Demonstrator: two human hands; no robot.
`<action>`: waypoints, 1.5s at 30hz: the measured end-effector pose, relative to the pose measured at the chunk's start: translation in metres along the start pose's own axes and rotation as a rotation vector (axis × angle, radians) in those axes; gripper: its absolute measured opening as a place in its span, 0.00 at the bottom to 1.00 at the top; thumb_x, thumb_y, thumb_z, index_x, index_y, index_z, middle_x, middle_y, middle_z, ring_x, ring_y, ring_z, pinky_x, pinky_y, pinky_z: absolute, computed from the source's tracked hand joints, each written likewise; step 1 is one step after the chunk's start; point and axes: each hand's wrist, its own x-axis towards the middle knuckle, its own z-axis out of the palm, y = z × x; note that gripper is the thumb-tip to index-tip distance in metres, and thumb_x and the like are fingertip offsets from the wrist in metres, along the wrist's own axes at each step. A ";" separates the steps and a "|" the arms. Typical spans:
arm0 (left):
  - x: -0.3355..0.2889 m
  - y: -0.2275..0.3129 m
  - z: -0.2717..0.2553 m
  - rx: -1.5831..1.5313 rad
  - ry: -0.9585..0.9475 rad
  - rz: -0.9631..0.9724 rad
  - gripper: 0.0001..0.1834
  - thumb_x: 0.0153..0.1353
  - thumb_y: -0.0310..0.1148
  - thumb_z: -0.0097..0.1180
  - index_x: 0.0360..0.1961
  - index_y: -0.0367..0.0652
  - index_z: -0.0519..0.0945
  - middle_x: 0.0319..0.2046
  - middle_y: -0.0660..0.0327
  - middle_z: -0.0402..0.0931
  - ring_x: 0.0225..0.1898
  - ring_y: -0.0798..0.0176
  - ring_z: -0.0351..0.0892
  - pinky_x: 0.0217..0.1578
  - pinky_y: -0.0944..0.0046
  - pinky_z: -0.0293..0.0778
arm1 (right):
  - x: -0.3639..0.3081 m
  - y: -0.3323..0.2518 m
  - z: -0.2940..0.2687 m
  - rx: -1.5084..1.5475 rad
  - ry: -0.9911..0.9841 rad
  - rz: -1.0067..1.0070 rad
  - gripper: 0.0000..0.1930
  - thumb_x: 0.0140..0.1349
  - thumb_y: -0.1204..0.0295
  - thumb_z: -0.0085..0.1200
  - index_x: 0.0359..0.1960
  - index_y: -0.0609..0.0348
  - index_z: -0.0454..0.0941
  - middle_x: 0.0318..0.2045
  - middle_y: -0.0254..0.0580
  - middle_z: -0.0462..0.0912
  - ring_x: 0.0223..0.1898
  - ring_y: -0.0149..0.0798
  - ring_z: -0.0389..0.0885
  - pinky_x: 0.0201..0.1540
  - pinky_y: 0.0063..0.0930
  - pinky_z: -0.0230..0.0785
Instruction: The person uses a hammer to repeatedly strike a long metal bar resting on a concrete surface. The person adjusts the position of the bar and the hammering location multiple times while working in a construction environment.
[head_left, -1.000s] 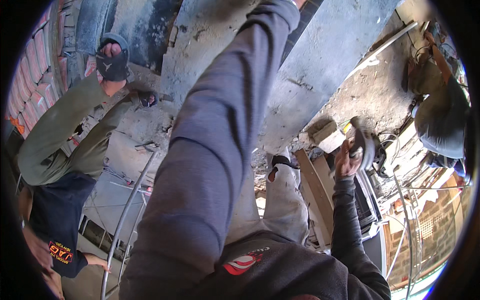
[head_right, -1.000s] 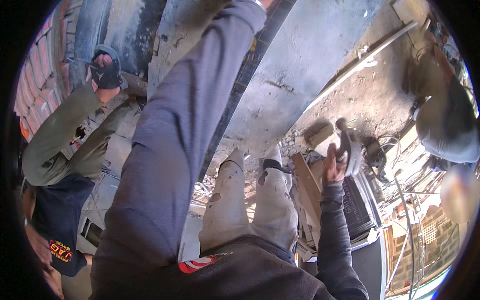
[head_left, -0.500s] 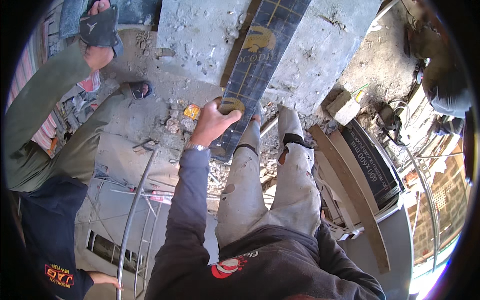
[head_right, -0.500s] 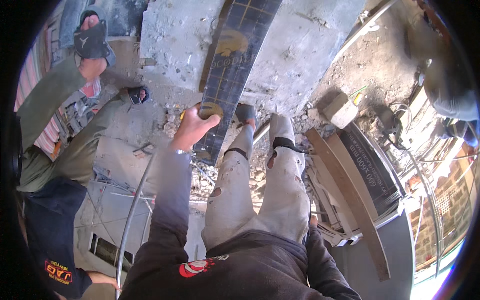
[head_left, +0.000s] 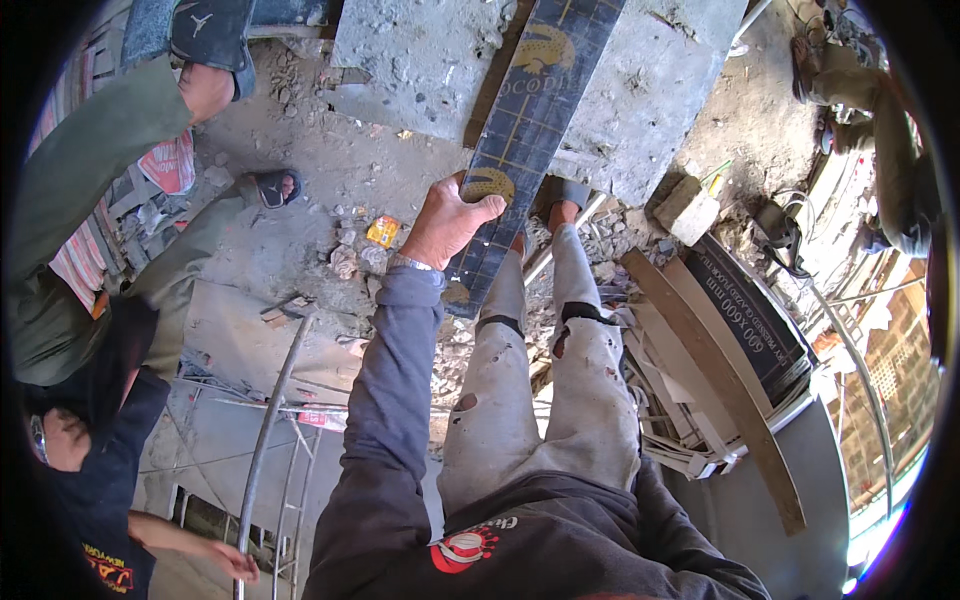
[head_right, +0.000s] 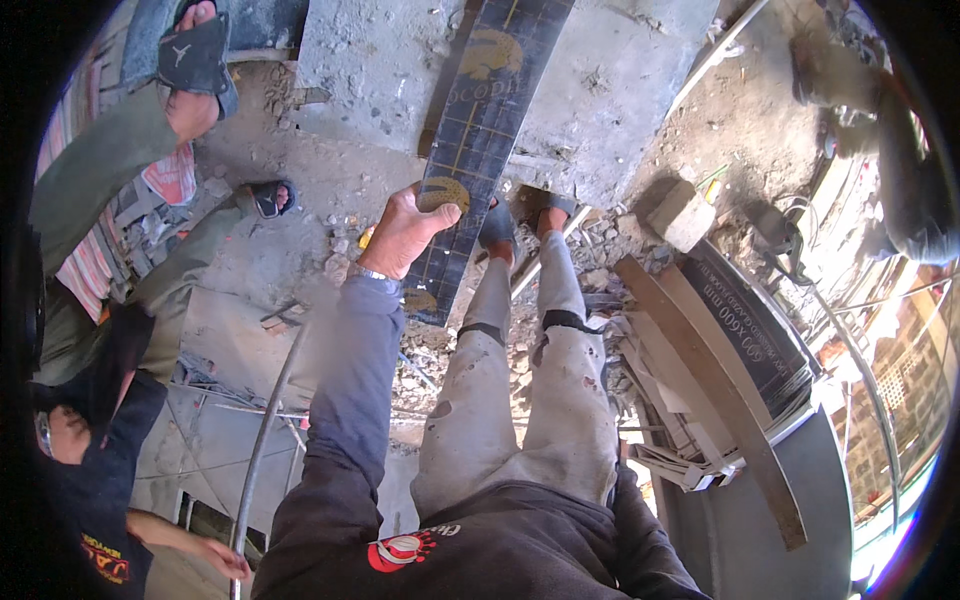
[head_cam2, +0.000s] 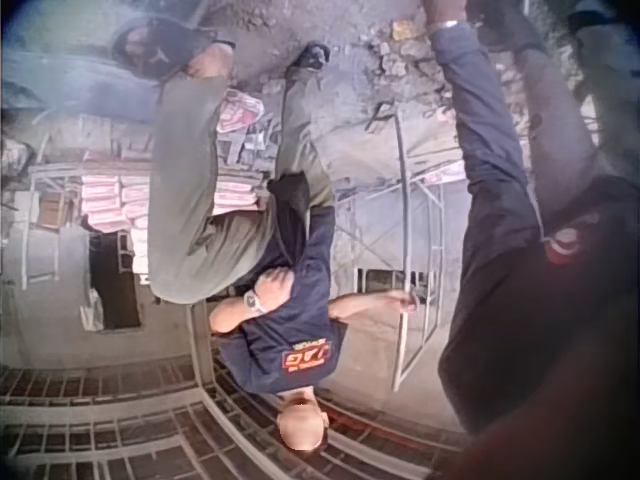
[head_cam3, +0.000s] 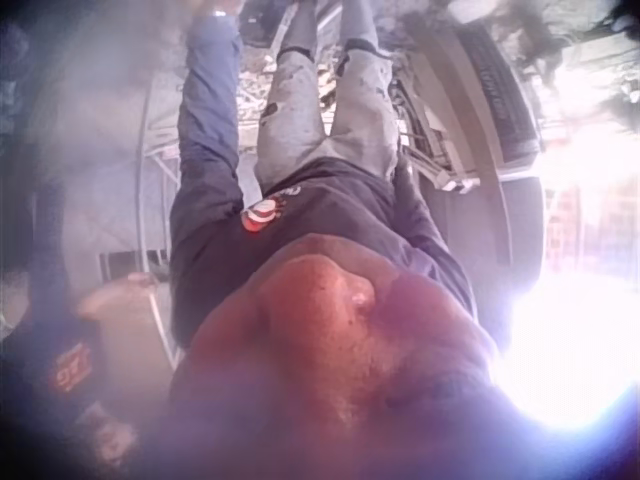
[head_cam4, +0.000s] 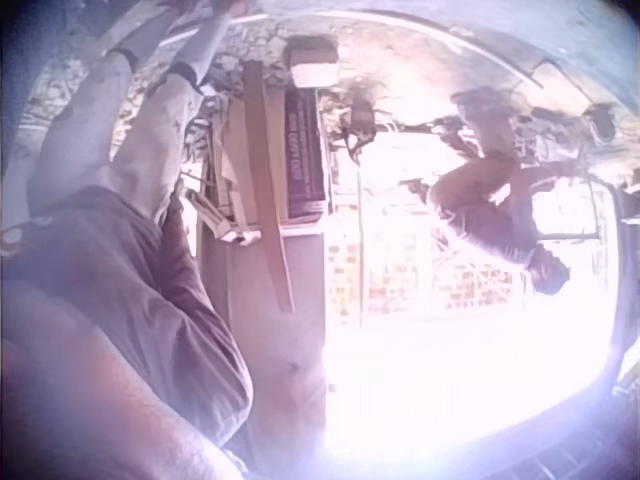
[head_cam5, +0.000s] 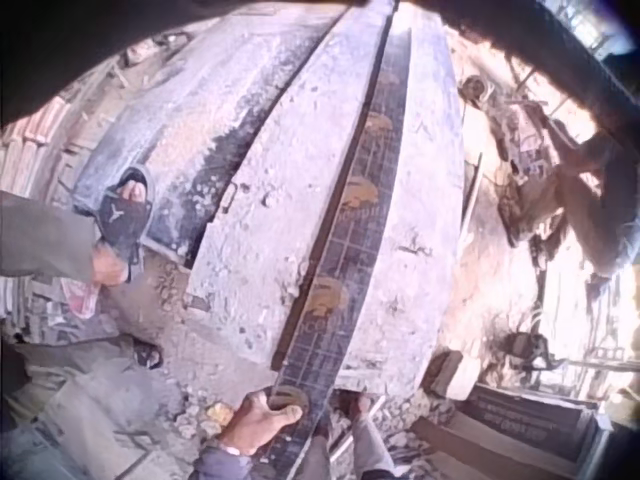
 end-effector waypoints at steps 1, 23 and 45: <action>-0.003 -0.001 -0.004 -0.001 0.031 0.001 0.17 0.59 0.27 0.63 0.49 0.33 0.79 0.42 0.60 0.82 0.43 0.69 0.78 0.47 0.66 0.74 | 0.006 -0.007 0.003 -0.003 -0.005 -0.016 0.24 0.59 0.49 0.53 0.26 0.62 0.84 0.28 0.56 0.84 0.34 0.54 0.85 0.38 0.47 0.75; -0.028 -0.007 0.002 0.404 0.489 0.277 0.20 0.49 0.31 0.62 0.44 0.37 0.77 0.40 0.51 0.79 0.38 0.50 0.81 0.41 0.55 0.76 | 0.003 -0.108 -0.171 0.497 0.374 -0.334 0.23 0.56 0.52 0.60 0.29 0.66 0.76 0.22 0.54 0.78 0.27 0.52 0.77 0.35 0.44 0.69; 0.169 0.264 0.134 0.636 0.709 0.840 0.32 0.45 0.24 0.66 0.55 0.39 0.72 0.52 0.48 0.72 0.58 0.44 0.68 0.59 0.47 0.63 | -0.045 -0.500 -0.644 0.101 1.017 -1.379 0.18 0.65 0.68 0.55 0.57 0.54 0.76 0.36 0.49 0.84 0.35 0.49 0.85 0.36 0.37 0.77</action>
